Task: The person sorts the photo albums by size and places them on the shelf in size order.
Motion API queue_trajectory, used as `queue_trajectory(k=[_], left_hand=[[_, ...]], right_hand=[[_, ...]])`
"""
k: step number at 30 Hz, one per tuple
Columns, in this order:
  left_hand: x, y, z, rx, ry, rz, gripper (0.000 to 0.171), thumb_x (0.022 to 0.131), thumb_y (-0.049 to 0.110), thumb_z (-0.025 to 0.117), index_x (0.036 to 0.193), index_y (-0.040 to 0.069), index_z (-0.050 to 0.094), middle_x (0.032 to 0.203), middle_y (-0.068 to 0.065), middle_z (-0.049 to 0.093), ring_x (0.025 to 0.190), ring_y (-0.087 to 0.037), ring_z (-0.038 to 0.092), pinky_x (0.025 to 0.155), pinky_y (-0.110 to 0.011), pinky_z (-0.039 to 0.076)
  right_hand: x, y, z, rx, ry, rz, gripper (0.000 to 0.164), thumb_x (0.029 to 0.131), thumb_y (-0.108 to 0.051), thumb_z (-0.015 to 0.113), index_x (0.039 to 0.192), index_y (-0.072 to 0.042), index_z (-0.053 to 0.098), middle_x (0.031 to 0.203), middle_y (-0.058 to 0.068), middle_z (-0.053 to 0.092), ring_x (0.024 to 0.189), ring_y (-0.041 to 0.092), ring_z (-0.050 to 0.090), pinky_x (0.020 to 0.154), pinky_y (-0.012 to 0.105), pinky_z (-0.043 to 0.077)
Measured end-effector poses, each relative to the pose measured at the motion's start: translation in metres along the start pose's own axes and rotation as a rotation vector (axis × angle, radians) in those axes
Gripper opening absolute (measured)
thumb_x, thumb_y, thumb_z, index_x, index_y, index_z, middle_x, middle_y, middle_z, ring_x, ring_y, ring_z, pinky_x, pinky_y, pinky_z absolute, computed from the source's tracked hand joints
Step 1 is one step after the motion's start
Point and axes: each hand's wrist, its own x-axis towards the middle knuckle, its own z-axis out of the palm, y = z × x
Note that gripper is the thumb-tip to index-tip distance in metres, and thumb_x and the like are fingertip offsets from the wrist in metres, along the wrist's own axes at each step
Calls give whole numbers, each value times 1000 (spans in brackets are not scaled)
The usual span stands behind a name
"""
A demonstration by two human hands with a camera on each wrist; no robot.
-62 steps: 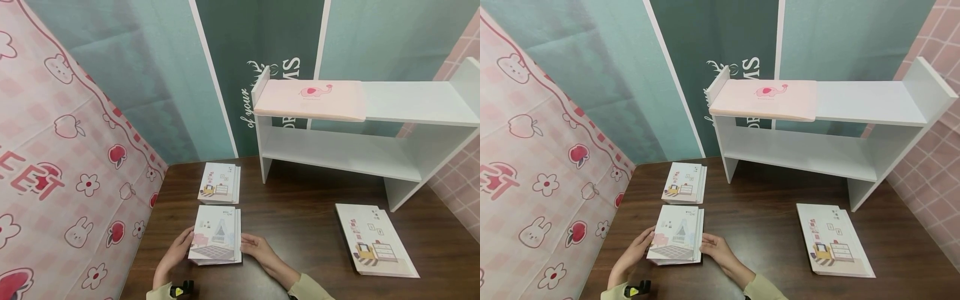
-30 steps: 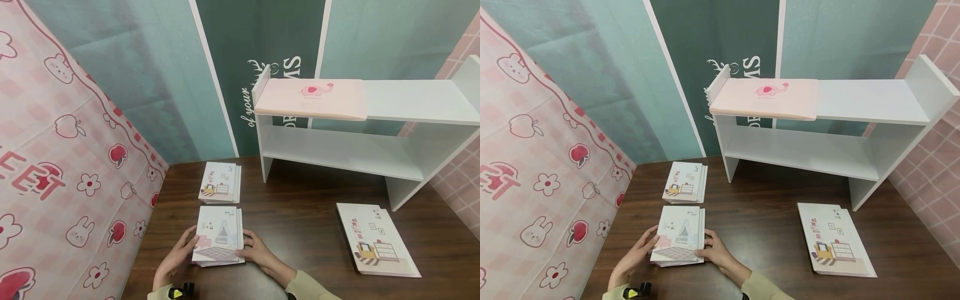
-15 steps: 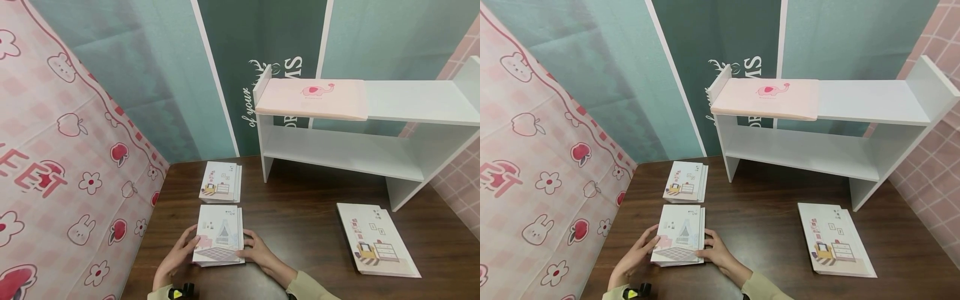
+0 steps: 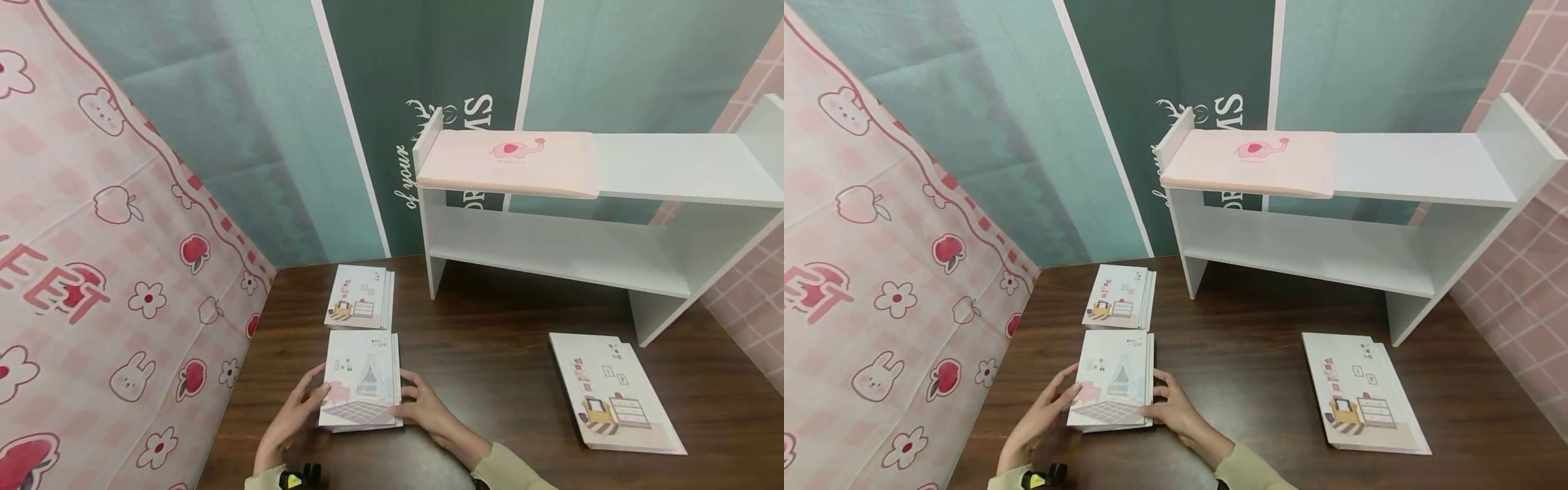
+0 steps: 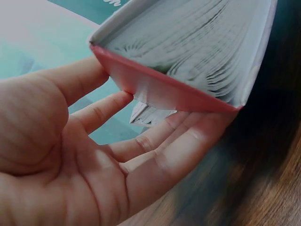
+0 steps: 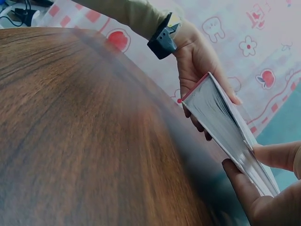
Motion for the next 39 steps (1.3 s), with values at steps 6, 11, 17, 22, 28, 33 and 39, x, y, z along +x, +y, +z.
queue_trajectory(k=[6,11,17,22,28,33,39], left_hand=[[2,3,4,-20,-4,13,59,98,27,47,147,15,18,113,-22,58,93,-24,62,73,-42,54],[3,5,8,-18,-2,19,59,97,28,48,147,15,18,112,-21,59,91,-23,62,70,-42,55],[2,5,11,-28,4,24,60,97,27,49,147,15,18,117,-23,57,91,-23,62,68,-40,55],[5,5,13,20,29,50,58,96,28,50,146,17,24,116,-24,58,90,-23,62,65,-36,53],[8,6,16,44,34,73,56,96,28,50,145,17,25,117,-25,56,93,-25,61,68,-36,51],[11,7,18,54,42,75,55,96,26,51,145,17,27,114,-24,57,90,-24,60,69,-32,49],[16,7,22,41,40,99,55,96,26,51,144,16,28,114,-24,58,90,-23,60,70,-32,49]], right_hand=[[0,-3,-4,-9,4,-9,82,76,6,66,142,5,17,114,22,55,82,18,63,72,31,55],[-1,-4,-8,-13,0,-16,81,77,6,65,142,4,18,115,24,54,82,19,63,72,31,55],[-3,-5,-10,-1,-15,-20,80,77,7,64,142,5,17,116,24,53,83,19,63,72,32,55],[-5,-8,-13,3,-11,-28,78,77,7,63,142,4,18,117,24,53,82,18,63,72,31,54],[-6,-11,-15,0,-3,-30,77,76,6,63,141,3,20,114,21,55,80,17,63,70,29,54],[-7,-12,-17,1,9,-34,78,76,8,62,141,3,20,114,22,55,79,17,63,70,29,54],[-7,-13,-22,-17,22,-29,79,76,6,63,143,1,19,116,24,52,80,18,63,71,31,54]])
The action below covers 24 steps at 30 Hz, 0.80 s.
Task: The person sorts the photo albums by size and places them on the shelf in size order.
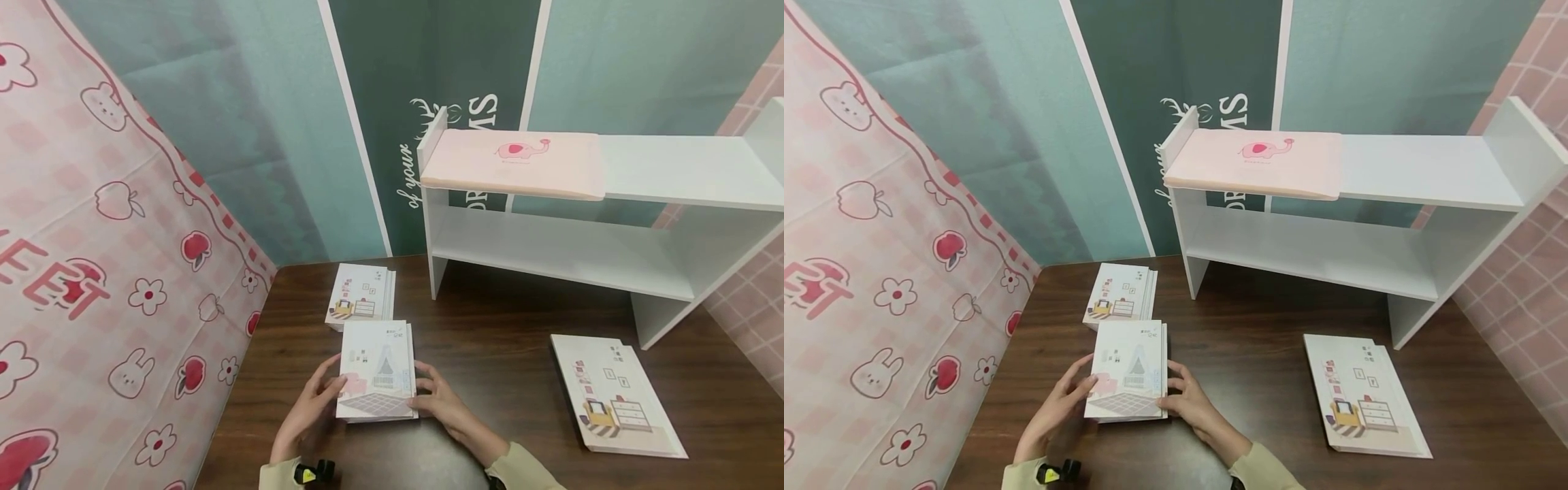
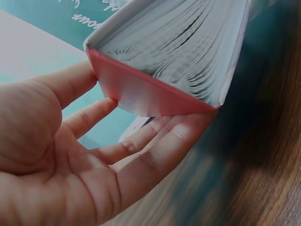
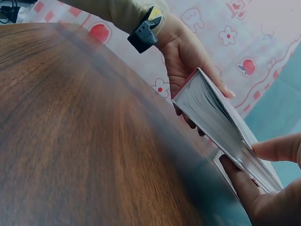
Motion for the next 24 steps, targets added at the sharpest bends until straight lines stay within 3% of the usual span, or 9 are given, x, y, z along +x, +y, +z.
queue_trajectory(k=[8,14,24], left_hand=[[1,2,4,45,-3,-6,55,96,29,51,145,17,27,120,-24,55,99,-28,57,77,-40,48],[5,3,6,12,2,-41,57,95,33,52,145,19,27,116,-22,56,95,-25,59,73,-37,51],[10,4,11,52,-14,6,57,95,33,51,145,17,28,118,-23,57,95,-24,59,71,-32,48]], right_hand=[[-3,-1,-3,-10,15,-4,78,76,4,64,142,1,21,112,21,55,80,18,63,69,29,54],[-4,-2,-5,-10,34,-6,79,76,4,64,142,0,21,111,21,55,81,18,63,69,30,54],[-7,-4,-8,-12,72,1,78,75,3,64,141,-1,23,113,21,55,80,17,62,70,30,53]])
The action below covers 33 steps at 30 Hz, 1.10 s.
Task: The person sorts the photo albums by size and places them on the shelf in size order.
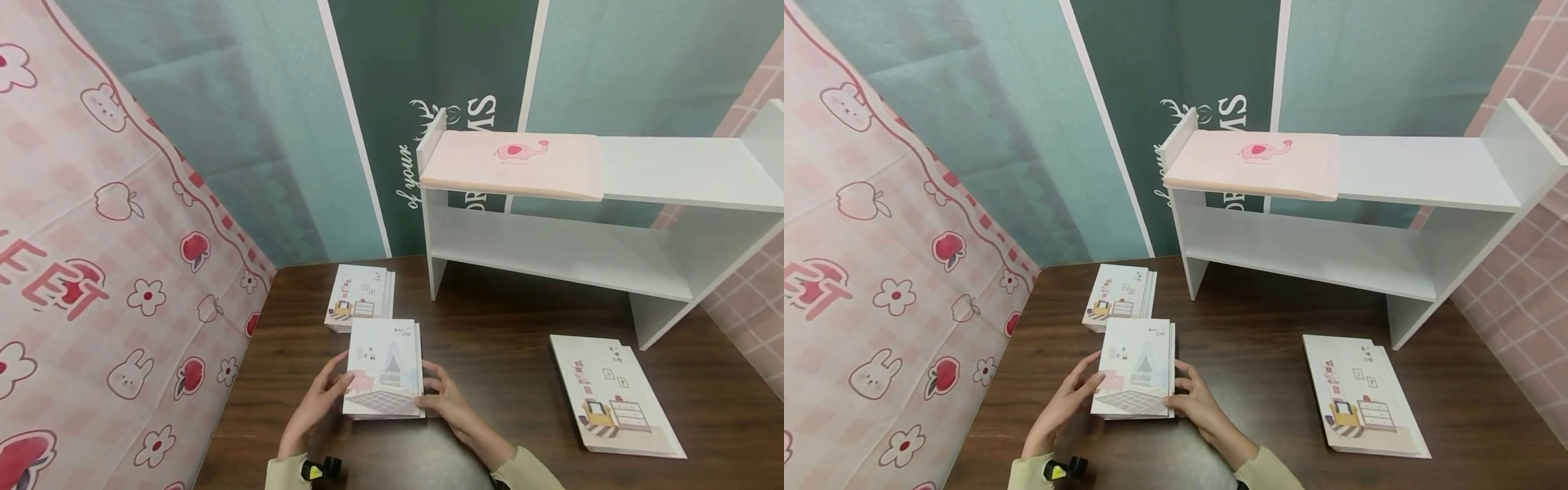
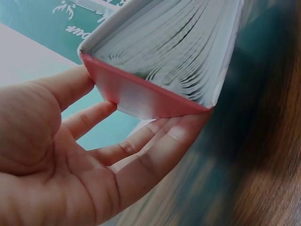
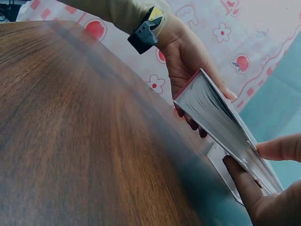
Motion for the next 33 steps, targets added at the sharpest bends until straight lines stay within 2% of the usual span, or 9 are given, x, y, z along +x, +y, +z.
queue_trajectory(k=[7,18,28,33], left_hand=[[1,4,3,12,-11,16,57,95,34,50,145,18,27,123,-24,55,99,-25,58,73,-32,48],[3,8,10,31,-20,23,55,95,34,51,145,20,29,124,-22,55,102,-27,56,75,-33,47],[7,7,14,24,-34,59,53,96,32,49,144,20,29,120,-21,57,96,-25,58,70,-32,46],[8,8,16,25,-27,49,54,96,32,50,144,20,30,114,-19,59,91,-21,58,69,-31,46]], right_hand=[[-3,-2,-4,11,-7,-22,78,75,3,64,141,-1,23,113,22,54,80,17,62,71,29,54],[-7,-3,-11,13,8,-12,78,75,3,64,142,-4,24,113,20,55,82,19,62,72,29,52],[-9,-6,-15,4,10,-17,78,75,2,64,142,-4,24,114,21,54,83,19,62,73,29,52],[-11,-7,-17,-3,17,-13,78,76,2,65,142,-4,24,114,21,54,83,19,62,73,29,52]])
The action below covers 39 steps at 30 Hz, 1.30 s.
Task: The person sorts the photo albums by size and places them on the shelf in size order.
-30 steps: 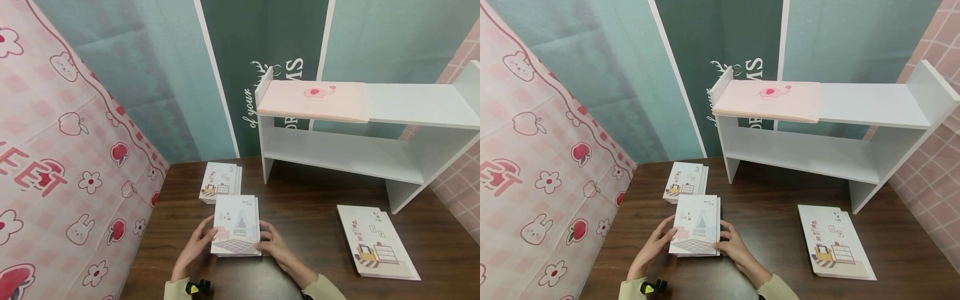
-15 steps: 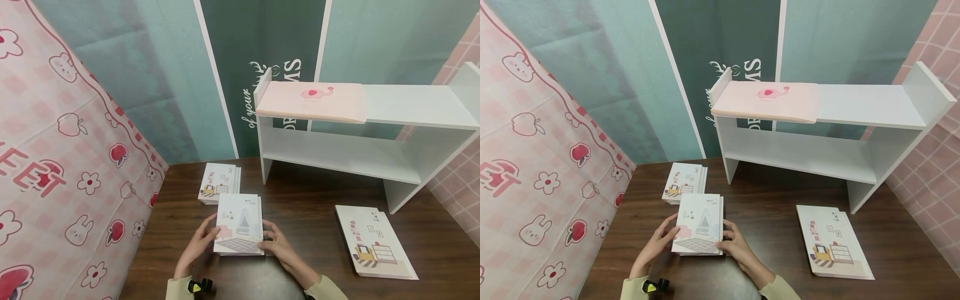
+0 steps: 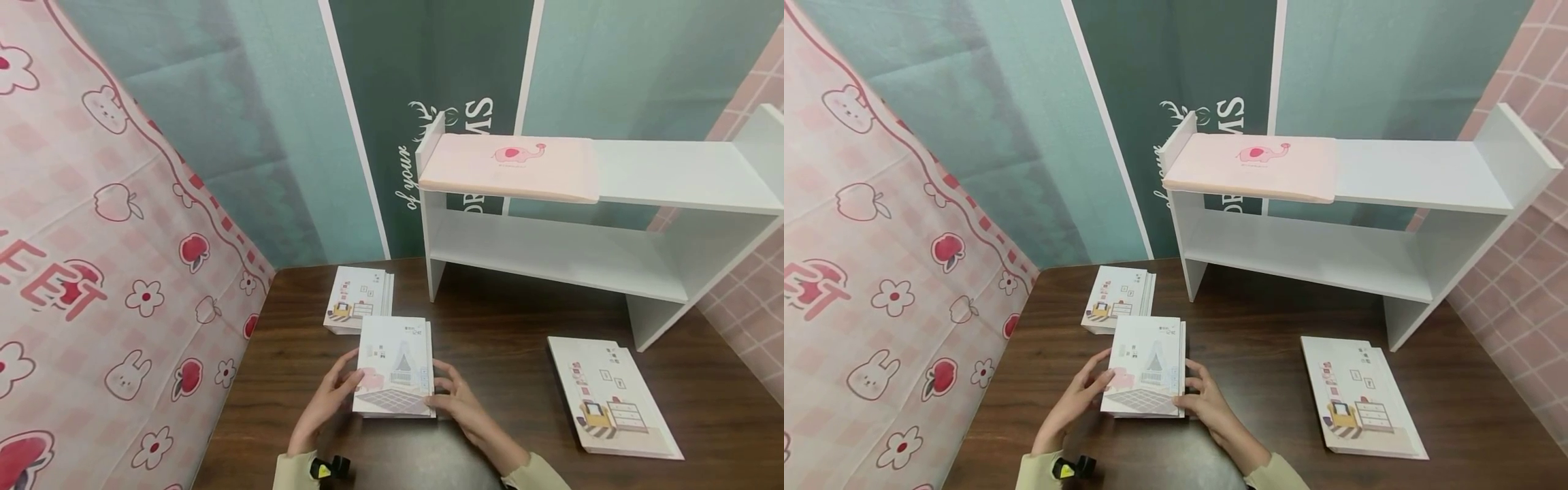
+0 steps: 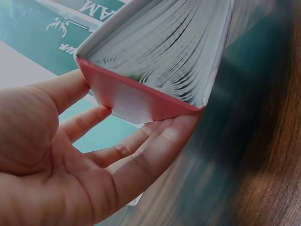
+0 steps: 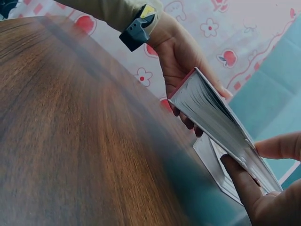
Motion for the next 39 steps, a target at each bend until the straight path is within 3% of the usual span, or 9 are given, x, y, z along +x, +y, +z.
queue_trajectory(k=[11,16,23,31,33,39], left_hand=[[4,4,6,20,16,22,53,96,28,50,145,19,30,112,-17,60,80,-16,56,57,-28,41],[2,17,7,-21,0,29,52,97,23,50,144,15,31,110,-18,61,76,-15,56,50,-27,38],[-4,37,11,-18,-26,34,51,97,18,48,144,11,30,109,-21,59,72,-15,54,52,-26,36],[0,38,13,-42,-26,28,51,97,19,50,144,12,31,94,-14,59,64,-16,47,51,-24,36],[1,38,14,-43,-24,27,51,97,19,50,144,13,31,95,-14,59,65,-17,47,51,-25,35],[3,41,17,-23,-12,15,53,96,22,51,144,12,30,105,-17,59,78,-16,55,65,-34,46]], right_hand=[[-1,-5,-6,-15,16,-17,77,76,4,65,141,-3,25,116,24,53,83,19,62,74,27,51],[-2,-10,-6,-12,24,-18,77,76,3,65,141,-4,25,118,26,52,86,19,61,74,28,51],[-3,-12,-8,-14,33,-15,77,76,4,65,142,-5,25,120,28,49,85,20,62,74,28,52],[-1,-12,-14,-8,30,-19,78,76,4,65,142,-3,24,118,27,50,85,20,62,73,28,52],[0,-12,-15,-7,30,-21,78,75,4,65,142,-3,24,118,26,51,86,19,62,74,28,53],[-1,-14,-19,-2,29,-19,78,77,4,65,142,-3,23,119,26,51,85,20,62,74,28,52]])
